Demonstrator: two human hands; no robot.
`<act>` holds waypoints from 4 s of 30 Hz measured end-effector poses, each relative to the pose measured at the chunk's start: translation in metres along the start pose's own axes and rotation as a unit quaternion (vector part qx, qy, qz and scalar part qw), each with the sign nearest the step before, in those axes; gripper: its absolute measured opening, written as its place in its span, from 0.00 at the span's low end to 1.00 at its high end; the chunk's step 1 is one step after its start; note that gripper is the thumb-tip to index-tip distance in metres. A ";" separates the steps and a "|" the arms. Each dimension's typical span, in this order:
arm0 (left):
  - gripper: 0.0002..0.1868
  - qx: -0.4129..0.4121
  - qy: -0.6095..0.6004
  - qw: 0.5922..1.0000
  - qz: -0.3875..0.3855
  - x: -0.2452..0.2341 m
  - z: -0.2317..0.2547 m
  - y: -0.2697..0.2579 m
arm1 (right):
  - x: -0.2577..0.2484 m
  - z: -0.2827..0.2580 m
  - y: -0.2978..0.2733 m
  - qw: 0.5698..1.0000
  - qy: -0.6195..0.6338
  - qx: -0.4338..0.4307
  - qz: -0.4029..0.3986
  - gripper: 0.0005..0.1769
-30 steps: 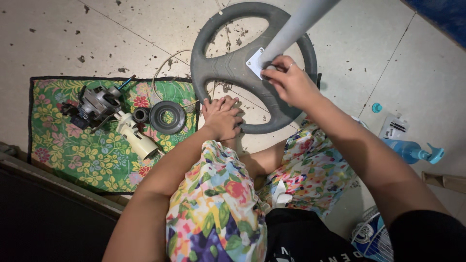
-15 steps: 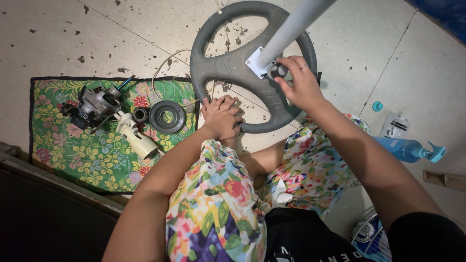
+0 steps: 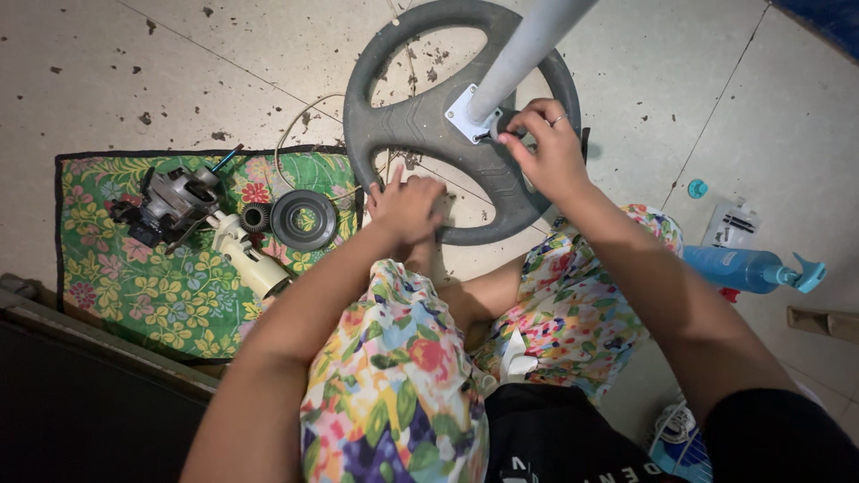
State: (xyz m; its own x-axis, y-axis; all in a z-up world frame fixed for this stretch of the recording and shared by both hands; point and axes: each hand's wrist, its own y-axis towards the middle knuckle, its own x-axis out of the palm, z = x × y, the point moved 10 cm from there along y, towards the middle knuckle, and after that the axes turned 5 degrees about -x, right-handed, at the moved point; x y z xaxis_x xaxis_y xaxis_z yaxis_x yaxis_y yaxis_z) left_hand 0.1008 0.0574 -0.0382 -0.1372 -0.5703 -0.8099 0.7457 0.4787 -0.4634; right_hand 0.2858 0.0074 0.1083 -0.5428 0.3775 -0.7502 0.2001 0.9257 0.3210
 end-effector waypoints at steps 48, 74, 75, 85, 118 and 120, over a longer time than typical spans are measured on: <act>0.16 -0.003 -0.120 0.968 0.220 -0.047 0.034 0.091 | 0.002 -0.007 0.008 0.994 0.106 -0.036 0.018 0.21; 0.10 0.031 0.042 0.965 0.256 -0.027 0.043 0.105 | -0.013 0.075 -0.053 0.933 0.312 0.146 0.104 0.24; 0.11 0.018 0.022 0.968 0.250 -0.029 0.040 0.105 | -0.013 0.080 -0.057 0.934 0.305 0.150 0.107 0.25; 0.16 0.093 -0.519 0.831 0.179 -0.037 0.070 0.064 | 0.005 0.120 -0.101 0.736 0.565 0.323 0.185 0.21; 0.11 -0.056 -0.810 0.583 0.038 -0.004 0.055 0.050 | 0.032 0.055 -0.122 0.719 0.601 0.287 0.198 0.20; 0.10 -0.028 -0.805 0.590 0.048 -0.005 0.054 0.052 | 0.031 0.056 -0.123 0.719 0.600 0.294 0.190 0.20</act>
State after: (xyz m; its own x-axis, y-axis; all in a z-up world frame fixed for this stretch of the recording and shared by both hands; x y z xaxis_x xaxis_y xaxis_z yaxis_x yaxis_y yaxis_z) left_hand 0.1756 0.0495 -0.0392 0.7357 -0.4114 0.5381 0.6703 0.5564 -0.4911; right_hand 0.2898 -0.0937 0.0129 -0.6002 0.6404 0.4793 0.6395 0.7441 -0.1934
